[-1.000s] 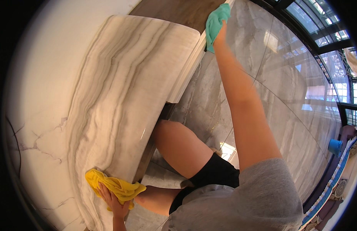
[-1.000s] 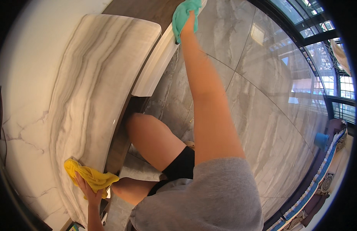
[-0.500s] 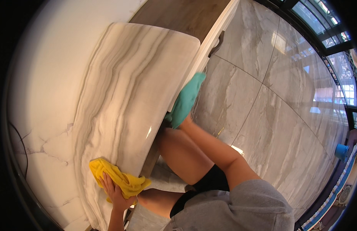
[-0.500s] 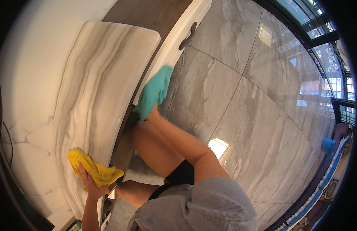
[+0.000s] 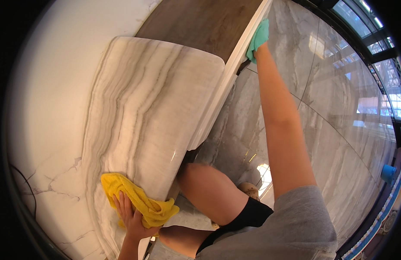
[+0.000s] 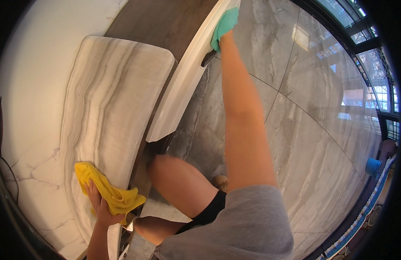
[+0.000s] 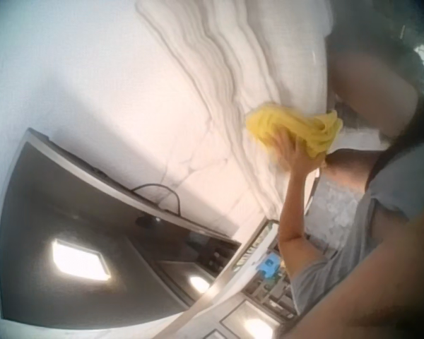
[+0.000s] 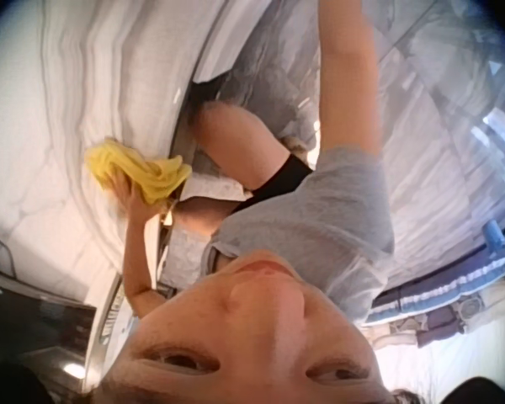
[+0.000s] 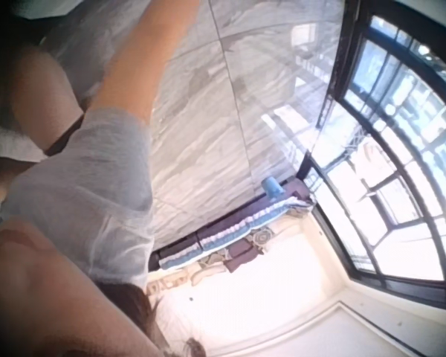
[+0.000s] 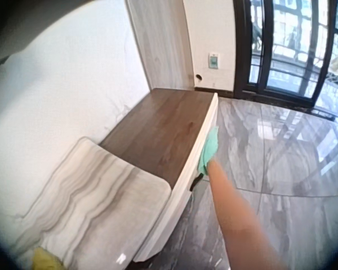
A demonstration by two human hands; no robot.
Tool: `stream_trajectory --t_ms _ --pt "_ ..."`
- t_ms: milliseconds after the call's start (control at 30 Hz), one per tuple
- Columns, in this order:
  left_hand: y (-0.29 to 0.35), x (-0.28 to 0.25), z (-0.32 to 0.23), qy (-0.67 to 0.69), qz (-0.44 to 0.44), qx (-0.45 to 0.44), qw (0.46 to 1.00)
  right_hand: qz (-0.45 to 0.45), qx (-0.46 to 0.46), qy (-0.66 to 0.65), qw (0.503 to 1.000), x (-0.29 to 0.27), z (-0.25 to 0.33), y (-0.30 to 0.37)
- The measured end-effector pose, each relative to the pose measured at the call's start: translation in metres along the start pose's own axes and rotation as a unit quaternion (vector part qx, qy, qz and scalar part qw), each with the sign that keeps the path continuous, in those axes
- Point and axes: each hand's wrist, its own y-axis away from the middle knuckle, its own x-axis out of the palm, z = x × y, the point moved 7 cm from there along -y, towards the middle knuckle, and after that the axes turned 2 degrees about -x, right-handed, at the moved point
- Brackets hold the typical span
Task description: The person wipes the top, side, and front surfaces of a TV stand using two cloths, opens a drawer and a cabinet to wipe the interior, moves a basketball to clean the shelf, and finishes by wiping the TV screen.
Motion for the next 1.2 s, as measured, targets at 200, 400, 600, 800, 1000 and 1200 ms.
stream_trajectory --t_ms 200,400,600,800,1000,1200 --pt "-0.046 0.007 -0.006 -0.003 0.046 -0.038 0.998 0.047 -0.135 0.016 0.99 -0.003 -0.077 0.227" --pt "-0.099 0.011 -0.023 0.019 -0.002 -0.022 1.0 0.094 -0.033 0.017 0.995 -0.039 -0.198 0.387" --pt "-0.106 0.007 -0.021 0.038 -0.017 -0.042 0.998 0.193 -0.383 0.348 0.834 0.046 -0.075 0.443" --pt "-0.139 0.011 -0.022 0.041 -0.03 -0.042 0.998 0.212 -0.409 0.66 0.593 0.101 -0.018 0.462" --pt "-0.196 0.014 -0.017 0.049 -0.086 -0.035 0.994 0.299 -0.434 0.73 0.435 0.157 -0.005 0.42" --pt "-0.288 0.017 0.009 0.018 -0.08 -0.13 0.988 0.411 -0.217 0.69 0.555 0.199 -0.082 0.304"
